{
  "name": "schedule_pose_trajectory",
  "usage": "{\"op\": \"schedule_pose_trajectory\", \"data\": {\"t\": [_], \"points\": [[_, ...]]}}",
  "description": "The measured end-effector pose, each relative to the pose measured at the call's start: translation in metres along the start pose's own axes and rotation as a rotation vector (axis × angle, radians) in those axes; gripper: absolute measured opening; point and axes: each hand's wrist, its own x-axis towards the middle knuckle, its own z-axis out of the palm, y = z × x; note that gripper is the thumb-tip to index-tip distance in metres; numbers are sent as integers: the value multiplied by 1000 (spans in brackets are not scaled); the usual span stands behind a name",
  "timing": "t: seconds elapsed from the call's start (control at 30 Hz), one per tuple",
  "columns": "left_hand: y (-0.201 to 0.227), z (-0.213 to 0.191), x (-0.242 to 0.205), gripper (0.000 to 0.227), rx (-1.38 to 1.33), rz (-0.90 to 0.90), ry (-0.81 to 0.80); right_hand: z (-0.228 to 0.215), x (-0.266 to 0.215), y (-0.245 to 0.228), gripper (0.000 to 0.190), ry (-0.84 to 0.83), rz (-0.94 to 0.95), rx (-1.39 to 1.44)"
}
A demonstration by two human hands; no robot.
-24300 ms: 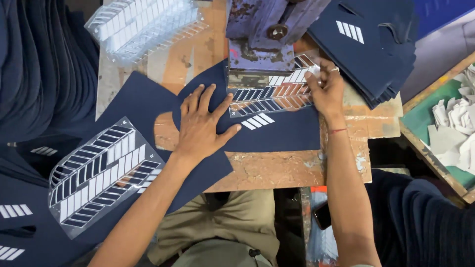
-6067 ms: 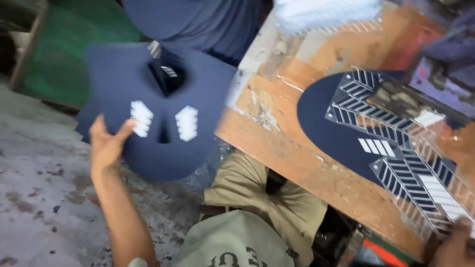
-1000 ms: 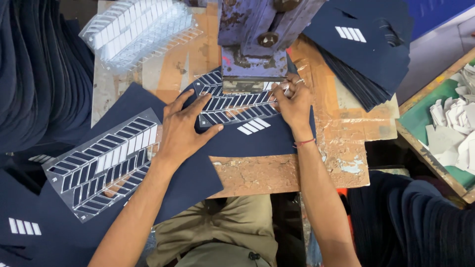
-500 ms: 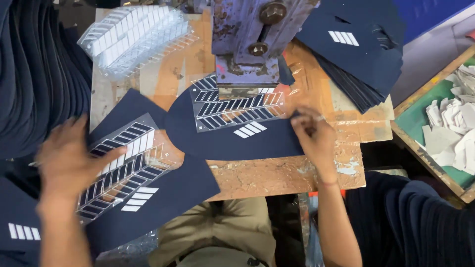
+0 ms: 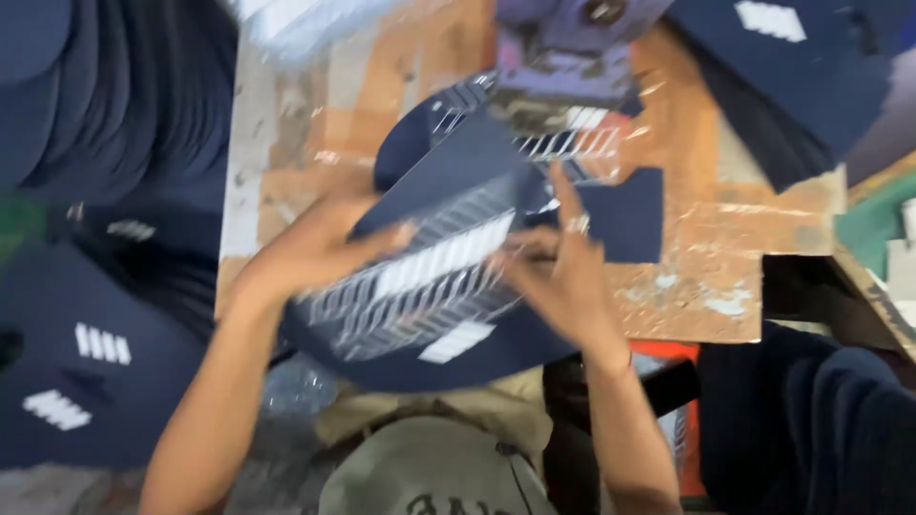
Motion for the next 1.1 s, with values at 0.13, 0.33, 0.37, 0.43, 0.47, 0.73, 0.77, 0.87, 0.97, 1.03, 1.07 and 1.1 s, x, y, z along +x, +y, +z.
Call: {"op": "schedule_pose_trajectory", "data": {"t": [0.13,0.33,0.37,0.43,0.47,0.73,0.77,0.87,0.97,1.03,1.07,1.1], "points": [[-37,25,64,48,-230,-94,-76,14,21,23,73,118,10,-158],[-61,35,76,50,-135,-127,-75,52,-69,24,23,-363,-567,-567],[-58,33,74,50,-136,-130,-71,47,-78,21,23,-367,-570,-565],[-50,31,73,49,-176,-94,-96,36,-98,15,15,-443,-475,-217],[-46,30,70,49,-181,-97,-98,15,-101,26,15,-447,-470,-216],[-35,12,-30,56,-162,289,115,-132,-70,102,22,607,-82,163],[-49,4,-56,56,-148,257,147,-141,-76,137,22,569,-87,189],[-104,-16,-162,52,-174,-69,495,-167,-64,273,10,559,172,212],[-179,-16,-270,43,-238,-340,946,-185,-50,396,33,560,339,306],[-221,-14,-316,54,-513,-473,1409,-174,-40,410,33,531,313,273],[-257,-4,-333,54,-512,-472,1410,-174,-41,413,33,531,313,275],[-293,5,-350,65,-374,-562,1457,-174,-41,417,33,526,305,249]]}}
